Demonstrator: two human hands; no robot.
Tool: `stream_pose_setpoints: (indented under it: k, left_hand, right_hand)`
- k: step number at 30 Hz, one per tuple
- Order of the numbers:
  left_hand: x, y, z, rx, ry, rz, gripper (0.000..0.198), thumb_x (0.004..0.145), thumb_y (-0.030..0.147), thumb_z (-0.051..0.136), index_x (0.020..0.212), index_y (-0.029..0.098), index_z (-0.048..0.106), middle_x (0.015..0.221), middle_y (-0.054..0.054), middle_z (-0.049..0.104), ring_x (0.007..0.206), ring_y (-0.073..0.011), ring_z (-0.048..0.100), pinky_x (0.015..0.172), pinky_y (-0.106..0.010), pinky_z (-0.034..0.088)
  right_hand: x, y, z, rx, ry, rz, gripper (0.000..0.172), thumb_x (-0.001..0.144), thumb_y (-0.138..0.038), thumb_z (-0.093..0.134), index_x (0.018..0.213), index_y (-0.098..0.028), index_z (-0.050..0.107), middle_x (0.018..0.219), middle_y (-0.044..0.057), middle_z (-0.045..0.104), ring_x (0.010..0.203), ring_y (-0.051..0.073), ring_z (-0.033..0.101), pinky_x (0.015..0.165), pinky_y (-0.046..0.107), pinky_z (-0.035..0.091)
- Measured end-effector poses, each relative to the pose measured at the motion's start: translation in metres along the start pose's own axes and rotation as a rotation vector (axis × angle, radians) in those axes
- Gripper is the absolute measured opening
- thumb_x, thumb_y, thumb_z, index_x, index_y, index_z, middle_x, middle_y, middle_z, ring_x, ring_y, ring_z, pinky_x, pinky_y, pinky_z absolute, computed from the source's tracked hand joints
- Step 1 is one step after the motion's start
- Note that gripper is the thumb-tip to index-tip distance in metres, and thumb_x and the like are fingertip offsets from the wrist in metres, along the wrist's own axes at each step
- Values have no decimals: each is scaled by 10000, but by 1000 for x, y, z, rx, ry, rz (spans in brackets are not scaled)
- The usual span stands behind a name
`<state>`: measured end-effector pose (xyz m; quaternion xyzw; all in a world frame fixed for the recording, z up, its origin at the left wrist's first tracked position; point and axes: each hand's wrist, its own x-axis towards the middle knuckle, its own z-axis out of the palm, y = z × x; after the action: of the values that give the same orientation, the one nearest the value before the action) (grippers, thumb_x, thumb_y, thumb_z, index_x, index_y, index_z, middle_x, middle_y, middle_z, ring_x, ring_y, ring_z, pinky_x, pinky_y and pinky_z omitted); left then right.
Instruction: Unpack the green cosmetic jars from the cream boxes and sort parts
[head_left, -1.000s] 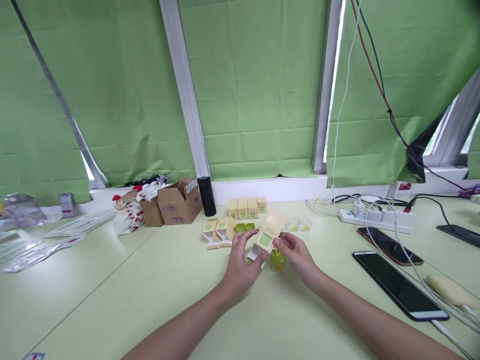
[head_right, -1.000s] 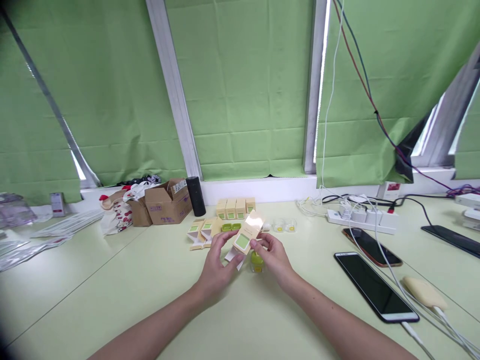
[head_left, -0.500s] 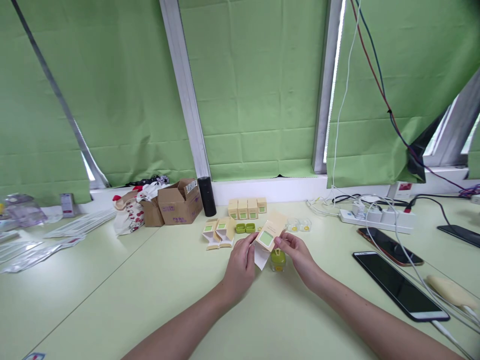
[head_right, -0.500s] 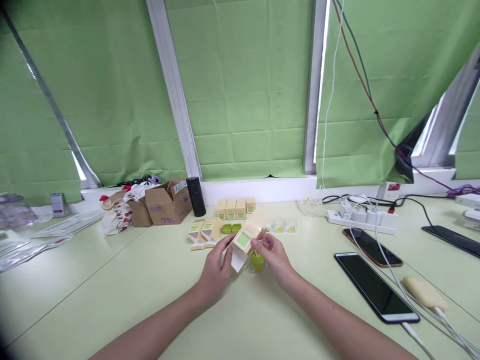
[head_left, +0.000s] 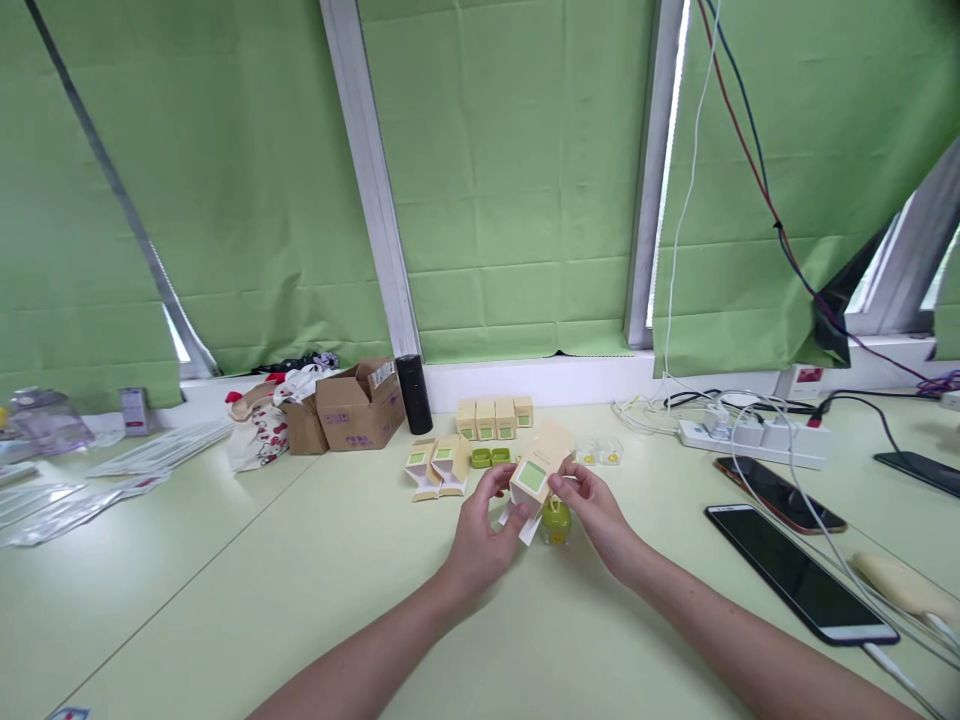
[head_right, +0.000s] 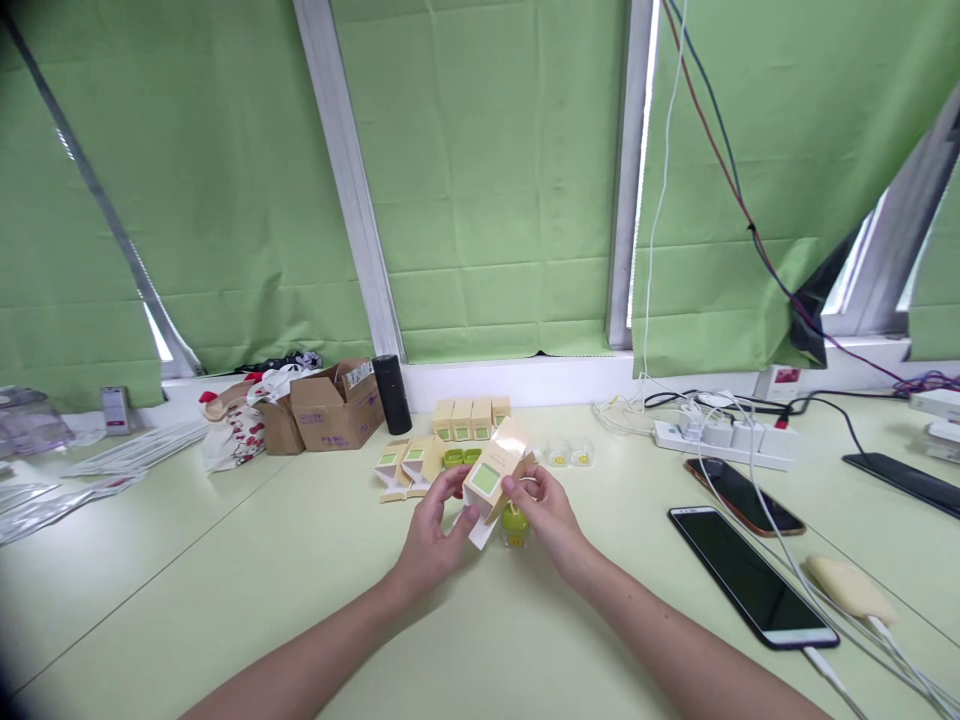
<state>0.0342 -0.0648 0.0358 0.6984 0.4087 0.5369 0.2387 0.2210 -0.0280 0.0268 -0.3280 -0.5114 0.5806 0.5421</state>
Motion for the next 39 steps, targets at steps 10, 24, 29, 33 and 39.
stream_pose_setpoints:
  k: [10,24,29,33,39]
  left_hand:
    - [3,-1,6,-334,88,-242,488,878,578,690,1165,217,528,962,-79,763,826,-220,723,713,-308,534]
    - [11,-8,-1,-699,8,-401,563,748,409,860,1203,185,617,964,-84,801,820,-227,749,778,-320,545]
    - [11,-6,-2,-649,-4,-367,462,760,425,849,1108,172,683,1051,-103,794,866,-232,745,821,-326,540]
    - [11,-5,-4,-574,-32,-323,422,795,479,811,1056,172,687,1007,-95,780,860,-232,725,807,-329,535]
    - [14,-6,-8,-377,31,-226,382,767,508,821,824,176,640,836,-54,706,793,-202,654,737,-301,514]
  right_hand:
    - [3,8,1,-11,-30,-103,722,669,-626,867,1234,-243,633,1203,133,751,1155,325,690,917,457,593]
    - [-3,-9,-1,-41,-17,-2,561,607,-694,865,782,-183,712,855,97,787,794,265,715,744,366,549]
    - [-2,-8,-2,-56,-13,-14,554,600,-694,867,722,-193,663,799,83,762,746,254,684,692,350,516]
    - [-1,-5,-3,-105,2,-40,553,612,-705,849,692,-201,637,773,76,738,748,252,659,688,349,500]
    - [-2,-5,-2,-188,12,-118,524,676,-716,790,759,-212,673,808,67,723,788,244,624,721,347,486]
